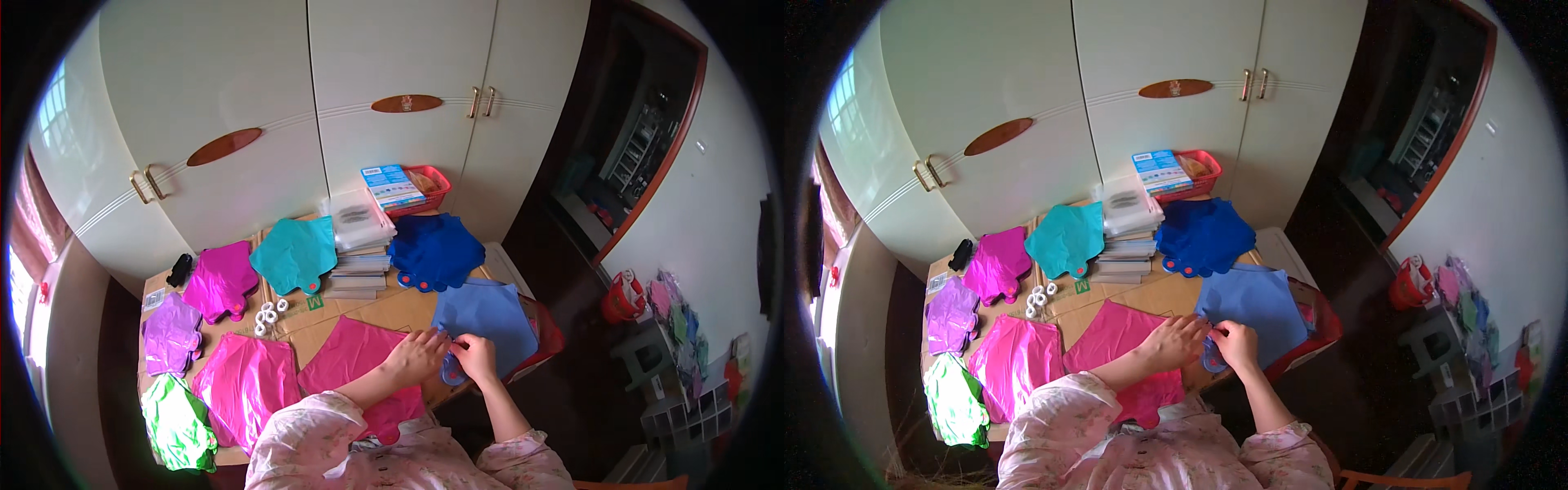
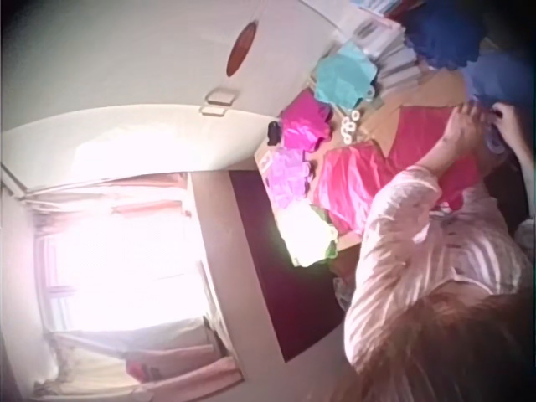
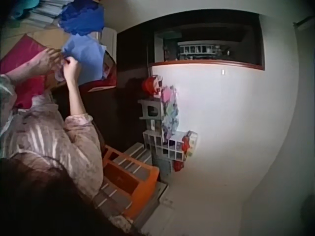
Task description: Fold colored fabric pieces and insert them into clear plastic packaging bags with cardboard backing.
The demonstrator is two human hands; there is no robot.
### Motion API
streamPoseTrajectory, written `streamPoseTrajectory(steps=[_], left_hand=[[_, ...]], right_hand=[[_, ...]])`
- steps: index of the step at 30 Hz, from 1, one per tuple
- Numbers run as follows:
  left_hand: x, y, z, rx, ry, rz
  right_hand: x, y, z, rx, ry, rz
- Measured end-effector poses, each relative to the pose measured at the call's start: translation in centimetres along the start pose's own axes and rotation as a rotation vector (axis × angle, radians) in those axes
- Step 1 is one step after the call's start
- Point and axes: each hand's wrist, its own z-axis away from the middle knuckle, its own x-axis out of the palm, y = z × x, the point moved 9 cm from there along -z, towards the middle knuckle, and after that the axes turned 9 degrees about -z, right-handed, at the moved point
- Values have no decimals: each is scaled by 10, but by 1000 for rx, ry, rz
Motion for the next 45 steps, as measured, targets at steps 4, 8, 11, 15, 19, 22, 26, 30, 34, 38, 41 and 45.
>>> streamPoseTrajectory(steps=[4,8,11,15,19,22,26,30,34,38,41,45], left_hand=[[10,-4,-10,-13,-98,86],[4,-9,-13,-33,-165,68],[3,-3,-8,82,-56,-45],[20,11,-5,201,10,-81],[23,8,-3,184,4,57],[26,14,-8,206,-18,83],[28,9,-4,197,-59,75],[26,13,-6,202,-81,72],[25,14,-6,183,-93,71],[27,16,-6,182,-76,51],[28,8,-2,151,-87,52],[33,7,-6,160,-127,95]], right_hand=[[-1,5,-3,59,-15,-86],[-4,12,-5,103,-31,-160],[-3,23,-6,150,-20,-303],[-5,41,-11,211,-18,-518],[-21,58,-5,473,93,-989],[-69,104,-8,455,182,-963],[-155,137,-14,409,393,-934],[-308,185,-20,162,731,-686],[-402,128,-43,-128,1011,-180],[-346,-10,-106,-430,856,193],[-218,-115,-145,-551,447,480],[-83,-116,-184,-646,184,491]])
